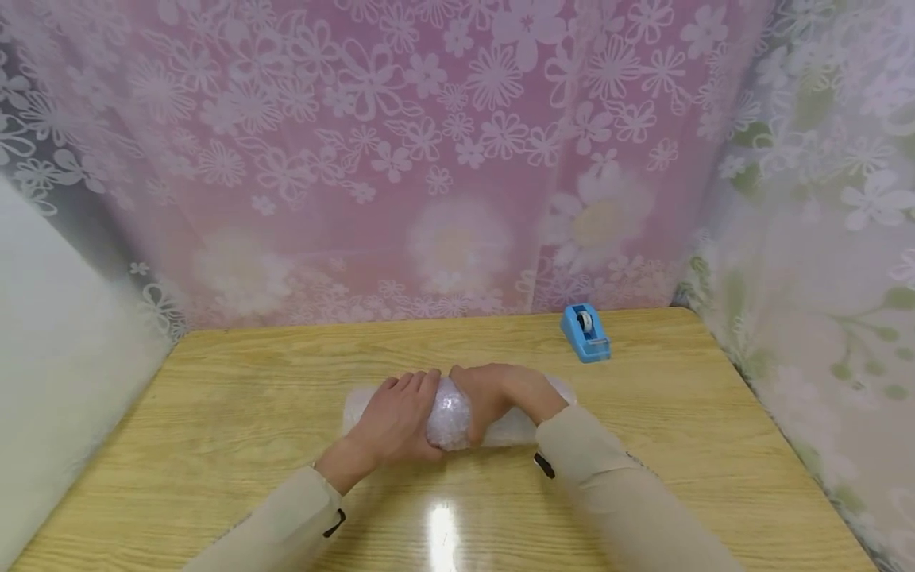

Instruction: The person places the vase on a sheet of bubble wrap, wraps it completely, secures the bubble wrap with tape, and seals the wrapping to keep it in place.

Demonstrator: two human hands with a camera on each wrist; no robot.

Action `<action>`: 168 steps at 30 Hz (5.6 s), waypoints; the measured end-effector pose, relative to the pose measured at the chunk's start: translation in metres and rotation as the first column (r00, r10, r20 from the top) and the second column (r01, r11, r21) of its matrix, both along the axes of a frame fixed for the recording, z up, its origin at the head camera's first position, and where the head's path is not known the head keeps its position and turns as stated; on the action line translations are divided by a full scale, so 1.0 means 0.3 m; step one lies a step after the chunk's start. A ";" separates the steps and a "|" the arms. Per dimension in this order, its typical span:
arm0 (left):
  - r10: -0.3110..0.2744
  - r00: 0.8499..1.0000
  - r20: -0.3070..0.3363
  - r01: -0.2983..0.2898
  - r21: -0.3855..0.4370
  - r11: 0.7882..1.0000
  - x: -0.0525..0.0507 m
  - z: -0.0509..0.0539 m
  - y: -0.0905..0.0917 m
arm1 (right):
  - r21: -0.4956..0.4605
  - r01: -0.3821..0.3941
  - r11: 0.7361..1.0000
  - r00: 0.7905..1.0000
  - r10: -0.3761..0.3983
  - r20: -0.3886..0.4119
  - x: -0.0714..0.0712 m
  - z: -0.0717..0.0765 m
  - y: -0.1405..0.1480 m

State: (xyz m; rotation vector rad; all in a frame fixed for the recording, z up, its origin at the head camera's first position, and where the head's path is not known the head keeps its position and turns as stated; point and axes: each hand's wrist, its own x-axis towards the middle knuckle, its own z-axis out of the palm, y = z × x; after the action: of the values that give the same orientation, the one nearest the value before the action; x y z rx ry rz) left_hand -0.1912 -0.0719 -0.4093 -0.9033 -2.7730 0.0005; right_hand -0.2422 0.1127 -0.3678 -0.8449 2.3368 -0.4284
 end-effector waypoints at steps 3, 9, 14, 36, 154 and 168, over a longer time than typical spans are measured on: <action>-0.014 1.000 0.011 0.014 0.018 1.000 -0.001 -0.001 0.004 | -0.002 -0.004 1.000 0.995 0.004 0.098 -0.020 0.003 0.010; -0.030 0.997 0.078 0.029 0.020 0.999 -0.016 0.007 0.004 | 0.005 -0.010 1.000 0.975 0.009 0.221 -0.054 0.003 0.023; -0.045 0.985 0.166 0.044 0.012 0.999 -0.023 0.017 -0.006 | -0.002 -0.023 1.000 0.954 0.022 0.299 -0.075 0.007 0.022; -0.031 0.928 0.371 0.014 0.049 0.999 -0.061 0.034 -0.008 | 0.043 -0.006 0.999 1.000 0.006 -0.006 -0.014 0.039 0.015; -0.116 0.827 0.550 0.012 0.189 0.982 -0.114 0.039 -0.022 | -0.506 0.787 0.353 0.571 -0.727 0.381 -0.060 -0.251 0.656; -0.105 0.839 0.534 0.016 0.169 0.985 -0.113 0.045 -0.021 | -0.353 0.890 0.287 0.450 -0.674 0.586 -0.092 -0.235 0.667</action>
State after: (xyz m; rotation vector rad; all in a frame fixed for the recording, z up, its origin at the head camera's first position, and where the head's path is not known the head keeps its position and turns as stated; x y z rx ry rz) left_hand -0.2251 -0.0782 -0.3957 -1.0861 -3.1848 -0.5679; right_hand -0.2699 0.3127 -0.4385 0.3224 2.0939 -1.7389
